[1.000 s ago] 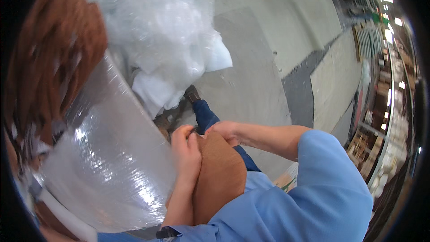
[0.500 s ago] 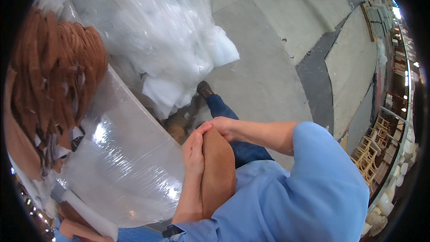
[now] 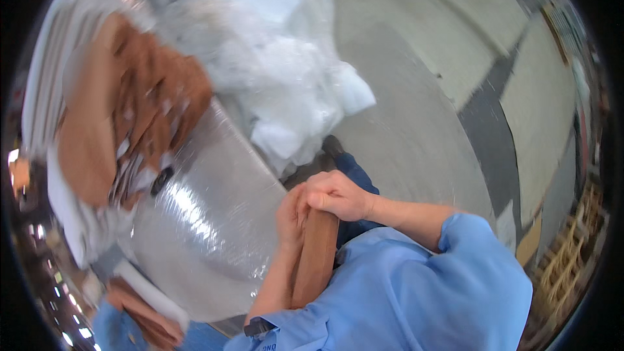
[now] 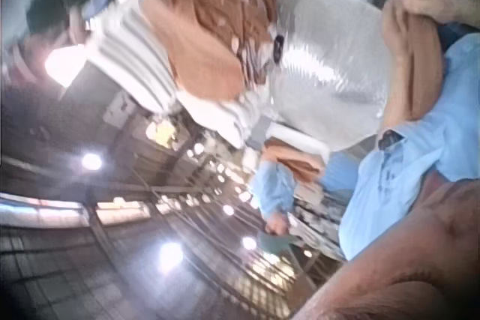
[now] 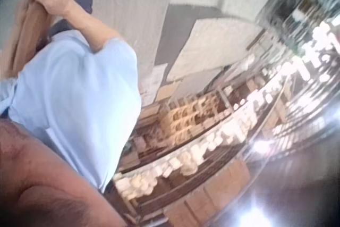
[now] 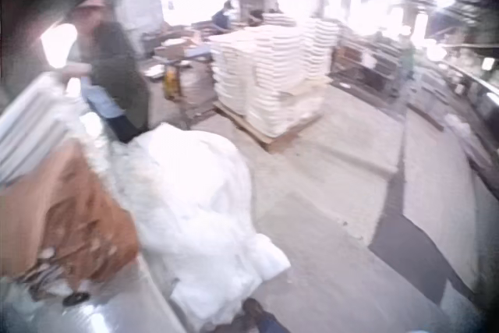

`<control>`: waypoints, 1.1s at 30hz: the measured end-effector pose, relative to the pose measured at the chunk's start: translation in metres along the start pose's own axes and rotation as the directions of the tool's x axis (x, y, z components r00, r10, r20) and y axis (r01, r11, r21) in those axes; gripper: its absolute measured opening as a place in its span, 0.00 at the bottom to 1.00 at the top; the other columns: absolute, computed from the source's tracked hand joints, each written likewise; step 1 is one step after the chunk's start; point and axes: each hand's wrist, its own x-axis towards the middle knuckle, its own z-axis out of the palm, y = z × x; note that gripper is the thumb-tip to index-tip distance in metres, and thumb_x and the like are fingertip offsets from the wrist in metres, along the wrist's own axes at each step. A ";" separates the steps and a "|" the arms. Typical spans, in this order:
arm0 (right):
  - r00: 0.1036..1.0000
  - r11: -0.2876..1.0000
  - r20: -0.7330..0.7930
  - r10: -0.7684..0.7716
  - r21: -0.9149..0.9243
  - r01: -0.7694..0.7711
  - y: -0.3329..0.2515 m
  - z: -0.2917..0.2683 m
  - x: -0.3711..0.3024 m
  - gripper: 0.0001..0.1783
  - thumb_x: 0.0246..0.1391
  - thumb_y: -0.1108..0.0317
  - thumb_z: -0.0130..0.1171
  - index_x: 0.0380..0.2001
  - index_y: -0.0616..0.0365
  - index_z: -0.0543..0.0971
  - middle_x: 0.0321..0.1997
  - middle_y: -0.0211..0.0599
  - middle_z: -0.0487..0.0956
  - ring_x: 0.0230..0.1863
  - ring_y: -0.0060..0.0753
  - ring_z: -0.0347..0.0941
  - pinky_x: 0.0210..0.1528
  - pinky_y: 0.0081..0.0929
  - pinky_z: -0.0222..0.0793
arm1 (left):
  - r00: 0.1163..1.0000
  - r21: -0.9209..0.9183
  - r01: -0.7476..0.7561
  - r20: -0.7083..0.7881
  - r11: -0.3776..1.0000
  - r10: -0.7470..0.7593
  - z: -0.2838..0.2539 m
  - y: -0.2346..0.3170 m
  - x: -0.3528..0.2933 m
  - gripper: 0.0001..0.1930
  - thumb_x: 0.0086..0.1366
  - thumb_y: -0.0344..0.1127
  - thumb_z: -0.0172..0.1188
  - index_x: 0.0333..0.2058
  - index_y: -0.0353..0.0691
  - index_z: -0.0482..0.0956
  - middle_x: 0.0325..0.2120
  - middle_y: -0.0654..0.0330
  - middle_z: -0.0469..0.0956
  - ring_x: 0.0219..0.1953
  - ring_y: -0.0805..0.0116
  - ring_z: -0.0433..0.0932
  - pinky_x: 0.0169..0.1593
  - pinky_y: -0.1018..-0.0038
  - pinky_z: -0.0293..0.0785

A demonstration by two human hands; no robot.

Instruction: The person inserts white foam inserts into brown fabric covers, folds the edges, and stacks the finished cushions. They repeat this process for multiple cushions while another worker performs the same task nearby.

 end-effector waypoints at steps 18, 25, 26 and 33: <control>0.507 0.494 0.127 0.852 0.123 -0.861 -0.047 -0.031 -0.049 0.62 0.53 0.43 0.75 0.81 0.46 0.51 0.81 0.35 0.60 0.79 0.41 0.57 0.74 0.47 0.62 | 0.640 -0.886 -0.359 -0.462 0.294 -0.614 -0.089 -0.020 -0.270 0.31 0.80 0.57 0.47 0.70 0.40 0.68 0.58 0.56 0.79 0.59 0.61 0.78 0.64 0.62 0.74; 0.757 0.582 0.330 0.564 0.491 -0.648 -0.032 0.043 -0.056 0.51 0.53 0.47 0.76 0.75 0.47 0.62 0.73 0.37 0.71 0.72 0.44 0.70 0.68 0.49 0.74 | 0.668 -0.681 -0.691 -0.730 0.245 -0.146 -0.134 0.146 -0.226 0.29 0.80 0.55 0.49 0.67 0.38 0.73 0.55 0.55 0.81 0.55 0.64 0.80 0.59 0.64 0.76; 0.744 0.577 0.296 0.600 0.484 -0.658 -0.028 0.063 -0.061 0.51 0.53 0.45 0.75 0.74 0.50 0.64 0.71 0.39 0.74 0.71 0.45 0.71 0.67 0.49 0.75 | 0.691 -0.691 -0.674 -0.715 0.260 -0.108 -0.132 0.156 -0.218 0.29 0.80 0.55 0.50 0.66 0.38 0.73 0.55 0.55 0.81 0.55 0.64 0.80 0.59 0.64 0.76; 0.358 0.555 0.448 0.819 -0.465 -0.690 -0.028 0.127 -0.069 0.32 0.68 0.44 0.63 0.62 0.58 0.78 0.58 0.39 0.84 0.59 0.36 0.80 0.59 0.34 0.76 | 0.950 -0.727 -0.206 -0.308 0.656 -0.043 -0.127 0.161 -0.190 0.28 0.80 0.54 0.50 0.65 0.37 0.74 0.54 0.55 0.82 0.54 0.65 0.80 0.58 0.65 0.77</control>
